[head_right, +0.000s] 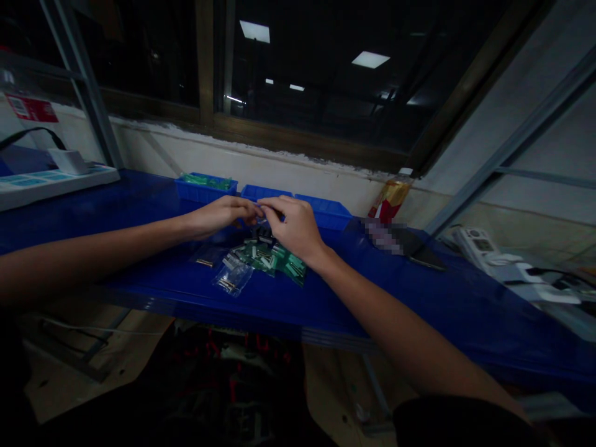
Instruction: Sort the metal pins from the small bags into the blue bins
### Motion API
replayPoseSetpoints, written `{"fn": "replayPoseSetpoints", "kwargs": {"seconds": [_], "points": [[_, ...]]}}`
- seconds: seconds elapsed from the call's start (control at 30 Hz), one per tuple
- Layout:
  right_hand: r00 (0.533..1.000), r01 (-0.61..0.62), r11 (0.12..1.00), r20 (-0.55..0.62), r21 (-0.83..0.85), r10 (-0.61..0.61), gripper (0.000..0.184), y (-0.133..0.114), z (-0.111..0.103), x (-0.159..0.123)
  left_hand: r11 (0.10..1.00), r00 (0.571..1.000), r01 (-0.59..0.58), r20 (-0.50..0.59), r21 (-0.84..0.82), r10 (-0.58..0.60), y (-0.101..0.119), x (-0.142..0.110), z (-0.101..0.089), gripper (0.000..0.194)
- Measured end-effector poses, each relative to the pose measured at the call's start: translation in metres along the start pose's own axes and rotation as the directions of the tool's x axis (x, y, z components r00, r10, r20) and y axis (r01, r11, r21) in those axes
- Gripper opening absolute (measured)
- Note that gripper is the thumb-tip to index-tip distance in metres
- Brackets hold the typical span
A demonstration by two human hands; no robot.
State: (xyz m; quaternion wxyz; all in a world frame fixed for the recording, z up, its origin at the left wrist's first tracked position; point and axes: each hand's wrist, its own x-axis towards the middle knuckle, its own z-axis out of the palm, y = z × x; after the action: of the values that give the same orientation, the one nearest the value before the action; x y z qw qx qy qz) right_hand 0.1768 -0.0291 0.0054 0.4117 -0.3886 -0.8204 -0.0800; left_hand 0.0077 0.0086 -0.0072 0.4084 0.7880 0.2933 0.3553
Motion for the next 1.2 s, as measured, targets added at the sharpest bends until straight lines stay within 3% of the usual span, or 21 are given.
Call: {"fn": "replayPoseSetpoints", "kwargs": {"seconds": [0.13,0.23,0.37,0.47,0.53,0.6,0.67,0.73,0.8,0.87,0.97,1.07,1.13,1.2], "points": [[0.996,0.05,0.999,0.074,-0.005,-0.049,0.035,0.0,0.0,-0.001,0.937,0.99,0.131,-0.005,-0.325,-0.14,-0.001,0.002,-0.005,0.031],[0.994,0.036,0.999,0.104,0.003,-0.036,0.044,0.0,0.001,-0.002,0.946,0.993,0.086,-0.049,-0.312,-0.107,-0.002,0.003,-0.006,0.034],[0.994,0.007,0.997,0.11,0.075,-0.015,0.035,0.001,0.001,-0.001,0.998,0.982,-0.037,-0.188,-0.047,0.028,-0.003,0.003,-0.002,0.016],[0.994,-0.05,0.984,0.102,0.172,0.033,0.024,0.005,0.006,0.001,0.964,0.942,-0.154,-0.262,0.216,0.209,-0.001,0.0,-0.003,0.014],[0.984,-0.166,0.948,0.112,0.272,0.14,0.031,0.009,0.01,0.002,0.875,0.898,-0.22,-0.262,0.43,0.354,0.002,-0.003,-0.004,0.014],[0.943,-0.328,0.854,0.191,0.403,0.272,0.047,0.013,0.014,0.002,0.748,0.855,-0.279,-0.2,0.603,0.479,0.005,-0.006,-0.004,0.014],[0.887,-0.46,0.727,0.297,0.51,0.352,0.056,0.016,0.017,0.001,0.637,0.825,-0.331,-0.114,0.696,0.553,0.008,-0.009,-0.004,0.017],[0.86,-0.511,0.655,0.336,0.557,0.385,0.05,0.017,0.019,0.0,0.58,0.821,-0.363,-0.044,0.729,0.569,0.009,-0.01,-0.003,0.019],[0.877,-0.481,0.697,0.291,0.533,0.382,0.04,0.017,0.02,0.0,0.577,0.836,-0.376,-0.002,0.725,0.548,0.008,-0.009,-0.001,0.019],[0.928,-0.373,0.825,0.196,0.425,0.318,0.032,0.016,0.019,0.0,0.629,0.865,-0.372,0.009,0.682,0.502,0.006,-0.008,0.0,0.019],[0.986,-0.165,0.968,0.051,0.19,0.158,0.022,0.013,0.016,-0.001,0.843,0.942,-0.267,-0.061,0.468,0.331,0.003,-0.004,0.001,0.022],[0.998,-0.056,0.996,-0.022,0.062,0.058,0.018,0.01,0.01,-0.001,0.994,0.989,-0.048,-0.131,0.093,0.06,0.001,0.0,0.001,0.039],[0.999,0.0,1.0,-0.046,0.022,0.001,0.017,0.008,0.007,-0.001,0.994,0.99,0.044,-0.131,-0.099,-0.057,0.001,0.0,0.001,0.04],[0.997,0.05,0.999,-0.052,-0.013,-0.051,0.016,0.007,0.006,-0.002,0.975,0.99,0.066,-0.111,-0.211,-0.091,0.002,0.0,0.001,0.03]]}}
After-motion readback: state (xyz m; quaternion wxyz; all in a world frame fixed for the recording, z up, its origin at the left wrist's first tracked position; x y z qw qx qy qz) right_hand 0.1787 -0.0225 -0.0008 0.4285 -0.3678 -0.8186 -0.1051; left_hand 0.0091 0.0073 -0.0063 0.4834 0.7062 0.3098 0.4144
